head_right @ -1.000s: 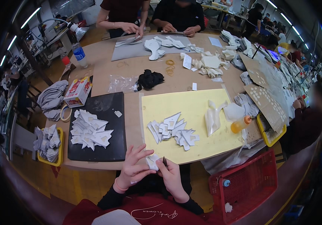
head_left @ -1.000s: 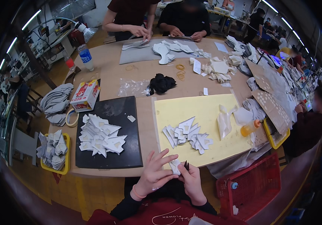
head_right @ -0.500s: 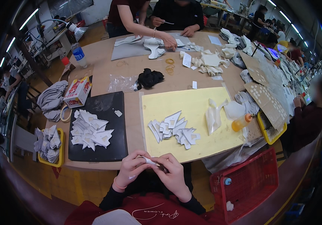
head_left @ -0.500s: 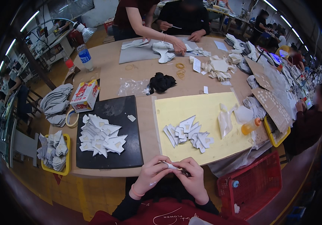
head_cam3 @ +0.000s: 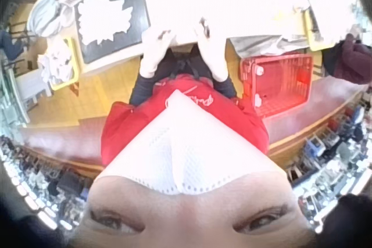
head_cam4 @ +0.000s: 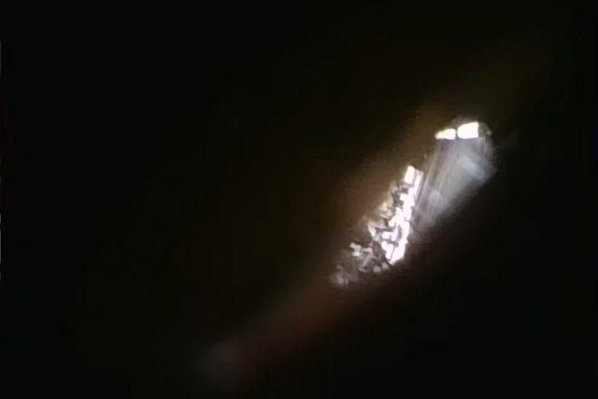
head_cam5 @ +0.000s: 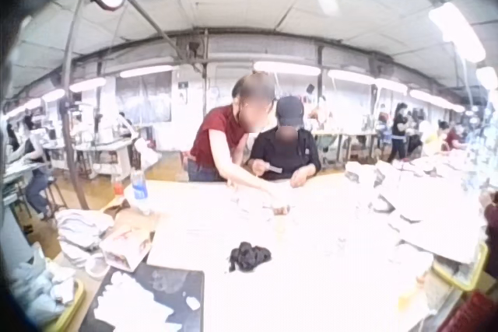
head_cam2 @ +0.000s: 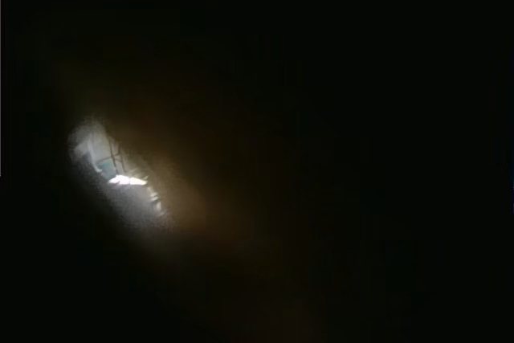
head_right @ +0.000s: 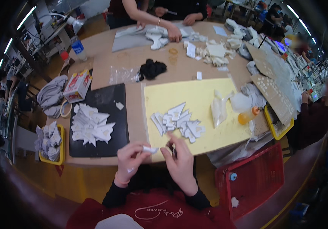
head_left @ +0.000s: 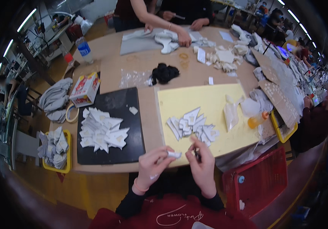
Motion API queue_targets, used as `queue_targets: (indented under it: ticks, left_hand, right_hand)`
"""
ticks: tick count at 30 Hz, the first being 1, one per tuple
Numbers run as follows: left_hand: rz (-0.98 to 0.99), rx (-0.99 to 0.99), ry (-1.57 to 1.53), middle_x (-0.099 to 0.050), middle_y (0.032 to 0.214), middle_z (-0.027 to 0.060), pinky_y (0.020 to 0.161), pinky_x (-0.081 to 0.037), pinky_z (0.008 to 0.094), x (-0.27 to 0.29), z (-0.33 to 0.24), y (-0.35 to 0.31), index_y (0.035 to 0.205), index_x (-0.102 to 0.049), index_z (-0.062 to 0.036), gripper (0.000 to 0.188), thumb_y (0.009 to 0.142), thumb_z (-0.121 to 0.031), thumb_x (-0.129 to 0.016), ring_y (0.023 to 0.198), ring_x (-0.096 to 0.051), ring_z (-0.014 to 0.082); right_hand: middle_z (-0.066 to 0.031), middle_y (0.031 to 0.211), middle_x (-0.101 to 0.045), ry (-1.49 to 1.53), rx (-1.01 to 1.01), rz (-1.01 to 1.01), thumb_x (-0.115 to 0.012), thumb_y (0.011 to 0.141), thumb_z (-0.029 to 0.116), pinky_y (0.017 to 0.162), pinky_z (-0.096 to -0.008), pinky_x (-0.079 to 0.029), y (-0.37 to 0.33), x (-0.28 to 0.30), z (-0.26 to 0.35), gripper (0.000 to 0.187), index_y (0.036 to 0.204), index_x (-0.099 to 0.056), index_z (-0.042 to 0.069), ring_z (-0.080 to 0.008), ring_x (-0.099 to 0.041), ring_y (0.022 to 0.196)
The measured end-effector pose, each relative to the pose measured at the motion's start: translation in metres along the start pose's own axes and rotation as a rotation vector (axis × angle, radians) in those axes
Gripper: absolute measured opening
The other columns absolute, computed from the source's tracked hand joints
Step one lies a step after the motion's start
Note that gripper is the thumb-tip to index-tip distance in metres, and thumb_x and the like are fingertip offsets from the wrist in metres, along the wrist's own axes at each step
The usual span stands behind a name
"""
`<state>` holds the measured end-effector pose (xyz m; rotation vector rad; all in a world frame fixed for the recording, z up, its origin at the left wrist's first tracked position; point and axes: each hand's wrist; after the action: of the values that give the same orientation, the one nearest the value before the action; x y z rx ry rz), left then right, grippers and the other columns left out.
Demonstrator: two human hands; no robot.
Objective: The person repeatedly picks up small white paper cutouts from a pile, folds or bends them by hand, and places them into a separate pile. The person then handles larger paper templates, aligning them under a light box and adjusting their position.
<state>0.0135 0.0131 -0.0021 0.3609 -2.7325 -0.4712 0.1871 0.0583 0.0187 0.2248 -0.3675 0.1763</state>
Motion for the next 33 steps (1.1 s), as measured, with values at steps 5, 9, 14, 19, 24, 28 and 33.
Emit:
queue_targets:
  ticks: [5,9,14,19,24,28,33]
  left_hand:
    - [-0.043,0.055,-0.228,-0.071,0.106,0.0119,0.071,-0.053,0.0245,0.0,0.002,0.002,0.092,-0.066,0.0073,0.007,0.087,0.007,-0.072,0.083,-0.066,0.0123]
    - [-0.005,0.084,-0.196,-0.071,0.106,0.0112,0.07,-0.054,0.0243,-0.003,0.002,-0.002,0.091,-0.066,0.0075,0.01,0.087,0.003,-0.073,0.083,-0.067,0.012]
    - [0.017,0.029,-0.123,-0.071,0.104,0.0124,0.069,-0.053,0.0263,-0.007,0.001,-0.004,0.09,-0.066,0.0062,0.012,0.084,0.003,-0.075,0.082,-0.068,0.0163]
    - [0.032,-0.006,-0.065,-0.071,0.103,0.0129,0.069,-0.054,0.0284,-0.008,0.003,0.0,0.089,-0.065,0.0046,0.014,0.082,0.001,-0.077,0.081,-0.069,0.0207]
    - [0.047,0.013,-0.031,-0.07,0.103,0.0127,0.07,-0.055,0.0296,-0.008,0.001,0.001,0.088,-0.065,0.0039,0.014,0.082,0.0,-0.077,0.082,-0.069,0.0222]
    - [0.056,0.012,0.011,-0.07,0.103,0.0132,0.071,-0.055,0.0306,-0.006,0.001,0.001,0.088,-0.066,0.0034,0.013,0.082,0.001,-0.077,0.083,-0.07,0.0235]
    - [0.019,-0.053,-0.003,-0.071,0.101,0.013,0.064,-0.048,0.0257,-0.009,0.005,0.001,0.087,-0.066,0.0032,0.014,0.079,0.003,-0.078,0.081,-0.066,0.017]
  right_hand:
    - [-0.0093,0.09,-0.057,-0.003,0.171,-0.004,-0.063,0.092,-0.001,0.062,-0.0262,-0.044,-0.006,0.007,-0.011,0.044,0.136,-0.06,0.0,-0.0156,-0.052,0.07]
    - [-0.009,0.089,-0.061,0.045,0.163,0.099,-0.067,0.089,-0.003,0.057,-0.0259,-0.046,-0.017,0.01,0.001,0.039,0.128,-0.067,0.001,-0.0139,-0.058,0.068]
    - [-0.0092,0.087,-0.066,0.02,0.208,0.098,-0.071,0.086,-0.003,0.055,-0.0255,-0.048,-0.018,0.004,-0.004,0.035,0.121,-0.07,0.002,-0.0146,-0.061,0.065]
    - [-0.0097,0.089,-0.067,0.057,0.168,0.105,-0.071,0.086,-0.004,0.055,-0.0255,-0.047,-0.014,-0.001,-0.007,0.034,0.119,-0.071,0.002,-0.0146,-0.061,0.064]
    - [-0.0102,0.092,-0.068,0.059,0.158,0.122,-0.07,0.087,-0.004,0.054,-0.0249,-0.047,-0.011,-0.001,-0.01,0.033,0.119,-0.07,0.002,-0.0143,-0.062,0.065]
    - [-0.0114,0.094,-0.068,0.077,0.114,0.143,-0.069,0.088,-0.004,0.056,-0.0255,-0.047,-0.01,-0.001,-0.009,0.032,0.12,-0.07,0.001,-0.0159,-0.063,0.067]
    - [-0.007,0.086,-0.064,0.1,0.09,0.112,-0.068,0.086,-0.003,0.055,-0.0237,-0.04,-0.012,-0.004,-0.01,0.03,0.116,-0.071,0.0,-0.0102,-0.052,0.063]
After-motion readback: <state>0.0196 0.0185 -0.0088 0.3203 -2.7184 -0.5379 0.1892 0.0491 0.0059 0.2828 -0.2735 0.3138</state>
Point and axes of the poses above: each hand's wrist, its own y-axis towards the middle knuckle, its own x-axis out of the back of the hand, z = x × y
